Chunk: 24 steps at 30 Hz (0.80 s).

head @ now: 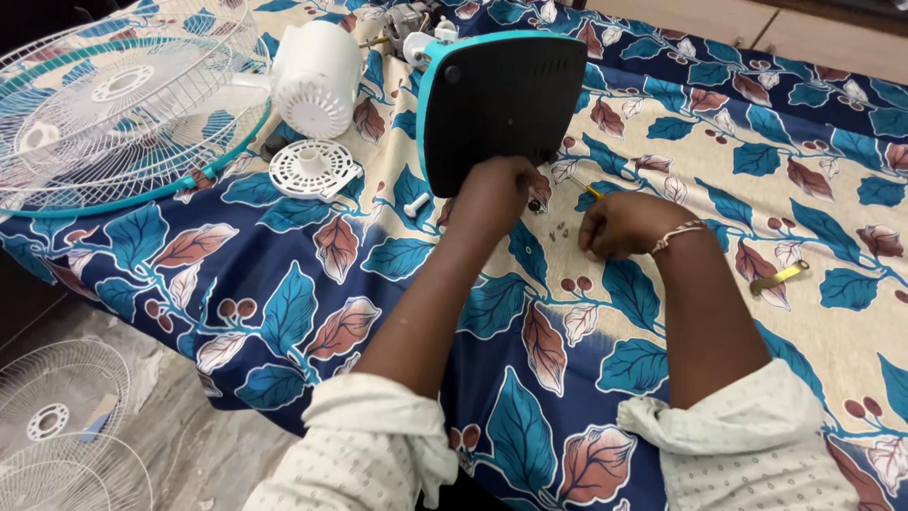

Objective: The person uses a yellow-handled screwdriver to tighten screws on the back of a teal and black fan housing. The person holds the fan housing steady with one hand while turning the screwdriver with the other. The fan housing is placed on a patterned bedsheet with other fan parts nearby.

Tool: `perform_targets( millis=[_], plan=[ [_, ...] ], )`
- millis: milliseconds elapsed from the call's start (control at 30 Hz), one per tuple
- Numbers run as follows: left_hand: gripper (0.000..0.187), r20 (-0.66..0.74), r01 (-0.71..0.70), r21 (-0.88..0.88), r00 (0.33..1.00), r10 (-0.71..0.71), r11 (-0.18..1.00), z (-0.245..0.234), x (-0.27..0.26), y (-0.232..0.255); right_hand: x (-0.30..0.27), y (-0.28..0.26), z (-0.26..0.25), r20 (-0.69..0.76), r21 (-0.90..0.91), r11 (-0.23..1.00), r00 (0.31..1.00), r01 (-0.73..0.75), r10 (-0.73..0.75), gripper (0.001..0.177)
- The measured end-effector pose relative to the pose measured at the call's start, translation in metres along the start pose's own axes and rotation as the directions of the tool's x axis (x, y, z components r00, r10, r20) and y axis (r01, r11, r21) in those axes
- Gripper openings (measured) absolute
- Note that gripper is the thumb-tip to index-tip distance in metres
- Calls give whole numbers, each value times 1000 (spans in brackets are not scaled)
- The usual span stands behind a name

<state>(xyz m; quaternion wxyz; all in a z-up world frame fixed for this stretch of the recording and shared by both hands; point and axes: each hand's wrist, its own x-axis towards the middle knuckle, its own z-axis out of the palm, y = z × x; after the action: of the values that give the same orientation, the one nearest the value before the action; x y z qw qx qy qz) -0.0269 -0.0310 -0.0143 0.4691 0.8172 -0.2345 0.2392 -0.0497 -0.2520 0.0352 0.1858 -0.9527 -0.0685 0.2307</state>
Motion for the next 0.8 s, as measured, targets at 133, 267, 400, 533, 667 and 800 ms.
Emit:
perform_targets(
  millis=[133,267,400,533,667,800],
  plan=[
    [18,45,-44,155,998,37,987,23,-4,-14,-4,-10,-2,-37,-13,993,993,-114,114,26],
    [18,73,-92,132,994,83,987,26,-11,-22,-7,-10,-3,-47,-7,996,995,-87,86,23],
    [11,-13,-97,188,995,101,977,26,-15,-22,-3,-5,-3,-81,-17,997,994,-72,70,18],
    [13,-21,-78,174,996,83,982,25,-18,-22,3,-2,-1,-135,-142,990,991,-25,6,19],
    [10,5,-88,222,996,89,971,25,-15,-20,11,-2,2,-297,-185,983,954,-16,-41,25],
    [14,-1,-169,214,985,173,962,24,-17,-22,23,-4,14,-486,37,988,867,147,-111,27]
  ],
)
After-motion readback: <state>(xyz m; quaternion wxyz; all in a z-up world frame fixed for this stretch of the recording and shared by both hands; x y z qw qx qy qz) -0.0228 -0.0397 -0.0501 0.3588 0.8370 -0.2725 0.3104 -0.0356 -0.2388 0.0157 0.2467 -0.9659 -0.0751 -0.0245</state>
